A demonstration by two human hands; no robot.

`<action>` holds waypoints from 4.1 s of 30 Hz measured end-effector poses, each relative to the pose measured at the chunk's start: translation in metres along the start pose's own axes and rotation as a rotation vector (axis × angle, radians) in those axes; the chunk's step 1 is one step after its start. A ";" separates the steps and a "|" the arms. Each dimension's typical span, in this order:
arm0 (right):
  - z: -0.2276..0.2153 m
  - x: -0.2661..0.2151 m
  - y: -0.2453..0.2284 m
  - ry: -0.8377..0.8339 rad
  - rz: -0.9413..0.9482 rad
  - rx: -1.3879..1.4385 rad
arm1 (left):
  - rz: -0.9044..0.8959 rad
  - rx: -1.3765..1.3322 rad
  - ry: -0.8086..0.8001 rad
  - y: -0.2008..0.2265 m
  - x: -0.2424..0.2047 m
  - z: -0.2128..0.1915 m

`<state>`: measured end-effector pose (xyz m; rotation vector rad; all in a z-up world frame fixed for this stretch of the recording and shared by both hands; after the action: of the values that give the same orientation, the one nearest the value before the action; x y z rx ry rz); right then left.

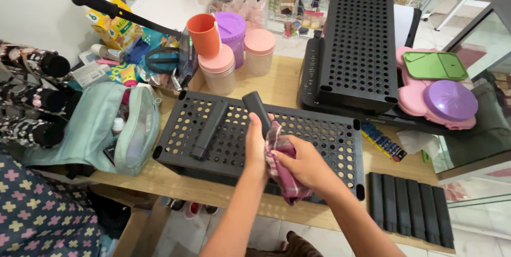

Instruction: The person takes apart a black perforated plastic storage rack on a table, removing its side panels and divider bars, wipes the panels and bars with a plaid cloth, then reattaches the divider bars and side panels to rebuild the rack. The clip ends while the rack is still being reassembled.

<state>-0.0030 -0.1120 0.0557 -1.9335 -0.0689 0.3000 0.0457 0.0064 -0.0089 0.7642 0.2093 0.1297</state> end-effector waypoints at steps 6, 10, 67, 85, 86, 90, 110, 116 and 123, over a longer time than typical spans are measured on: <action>-0.013 -0.008 0.014 0.200 0.053 -0.297 | 0.196 -0.003 0.022 0.037 0.035 0.001; -0.028 -0.008 0.026 0.332 0.138 -0.231 | 0.245 0.091 0.053 0.056 0.037 -0.001; -0.251 -0.136 0.330 0.527 0.771 0.225 | -0.004 1.415 -0.277 -0.380 -0.113 0.009; -0.255 -0.096 0.239 0.500 0.365 0.510 | 0.060 0.852 -1.090 -0.210 -0.132 0.164; -0.254 -0.093 0.225 0.485 0.334 0.531 | 0.011 0.847 -1.098 -0.186 -0.128 0.168; -0.247 -0.078 0.157 0.450 0.232 0.495 | -0.213 0.653 -1.159 -0.087 -0.107 0.170; -0.019 0.000 -0.016 -0.045 0.074 -0.902 | 0.528 1.700 -0.055 0.145 0.004 -0.055; 0.000 0.004 0.015 -0.027 0.025 -0.797 | 0.524 1.679 -0.154 0.131 0.010 -0.069; -0.003 0.014 0.030 0.330 0.052 -0.436 | 0.591 1.480 -0.139 0.121 0.016 -0.077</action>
<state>0.0089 -0.1232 0.0269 -2.3962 0.1448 -0.0081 0.0386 0.1480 0.0189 2.2957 -0.1094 0.5026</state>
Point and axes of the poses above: each hand's wrist, its own x-axis towards the middle knuckle, its own z-axis out of the palm, y = z × x, the point moved 4 cm from there along x, towards the middle knuckle, and after that the axes turned 9 degrees about z, right-handed, at the moved point
